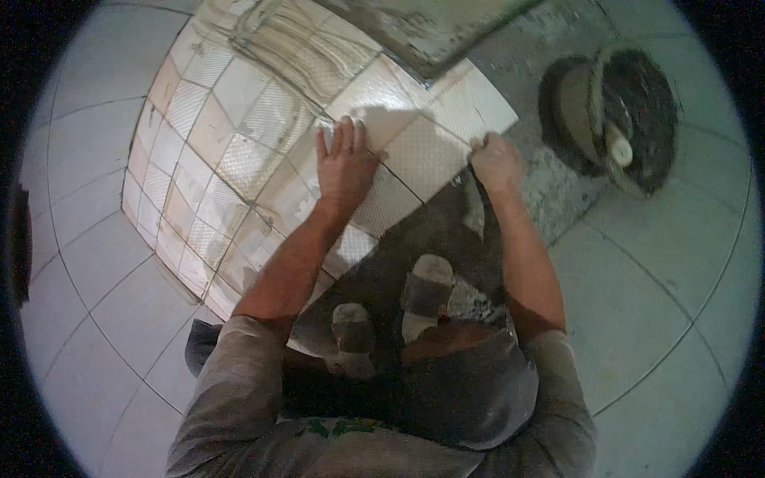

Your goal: Tiling the floor of a bathroom using mortar and a rubber mallet.

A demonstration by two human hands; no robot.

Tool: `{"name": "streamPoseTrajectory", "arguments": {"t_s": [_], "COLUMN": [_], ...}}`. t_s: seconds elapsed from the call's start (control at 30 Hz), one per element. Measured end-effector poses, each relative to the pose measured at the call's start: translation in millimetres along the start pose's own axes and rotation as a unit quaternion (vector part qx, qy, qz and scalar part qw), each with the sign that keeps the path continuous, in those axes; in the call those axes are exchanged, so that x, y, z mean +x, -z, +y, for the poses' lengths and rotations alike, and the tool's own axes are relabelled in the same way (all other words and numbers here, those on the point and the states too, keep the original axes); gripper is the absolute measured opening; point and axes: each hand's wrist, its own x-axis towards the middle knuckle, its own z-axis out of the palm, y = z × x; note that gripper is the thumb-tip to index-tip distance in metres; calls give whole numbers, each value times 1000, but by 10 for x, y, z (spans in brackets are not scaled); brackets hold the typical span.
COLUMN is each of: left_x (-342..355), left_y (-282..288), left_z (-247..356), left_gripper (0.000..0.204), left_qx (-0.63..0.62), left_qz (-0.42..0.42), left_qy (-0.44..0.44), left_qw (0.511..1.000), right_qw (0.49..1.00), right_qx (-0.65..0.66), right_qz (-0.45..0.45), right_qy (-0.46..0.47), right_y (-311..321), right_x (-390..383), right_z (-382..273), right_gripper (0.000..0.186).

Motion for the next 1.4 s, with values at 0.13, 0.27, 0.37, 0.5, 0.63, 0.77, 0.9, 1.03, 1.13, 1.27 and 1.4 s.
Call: {"name": "streamPoseTrajectory", "arguments": {"t_s": [0.13,0.27,0.37,0.5,0.63,0.77,0.9,1.03,1.13,1.27,1.4], "left_x": [14,4,-23,11,38,92,174,160,131,195,154], "left_y": [-18,-36,-48,-21,-14,3,54,149,153,70,66], "left_z": [-27,-40,-78,-9,38,-140,-59,-53,-26,34,-129], "left_gripper": [70,70,70,72,65,65,67,64,55,73,94], "left_qx": [30,74,103,128,141,171,138,154,130,120,140], "left_qz": [-3,-29,-37,-56,-52,-63,-80,-44,-92,-130,-117], "left_qy": [-2,-11,-25,-43,-54,-22,-26,-18,-9,-16,-3], "left_qw": [1000,997,994,989,987,983,987,987,987,984,983], "right_qw": [999,990,983,954,935,979,991,996,995,985,971], "right_qx": [43,125,160,275,281,165,89,-23,-41,-161,-158], "right_qz": [21,18,21,88,-29,-77,7,8,40,-9,-159], "right_qy": [-14,-62,-89,-87,-214,-93,-104,-84,-79,-66,-78], "right_y": [29,155,221,108,283,42,-20,11,-220,-271,-388], "right_x": [-125,-462,-787,-1325,-1970,-2829,-3679,-4042,-4167,-4036,-4158], "right_z": [-58,111,330,724,703,900,1235,1262,1329,1465,1664], "right_gripper": [31,29,27,25,17,14,16,22,20,26,23]}}
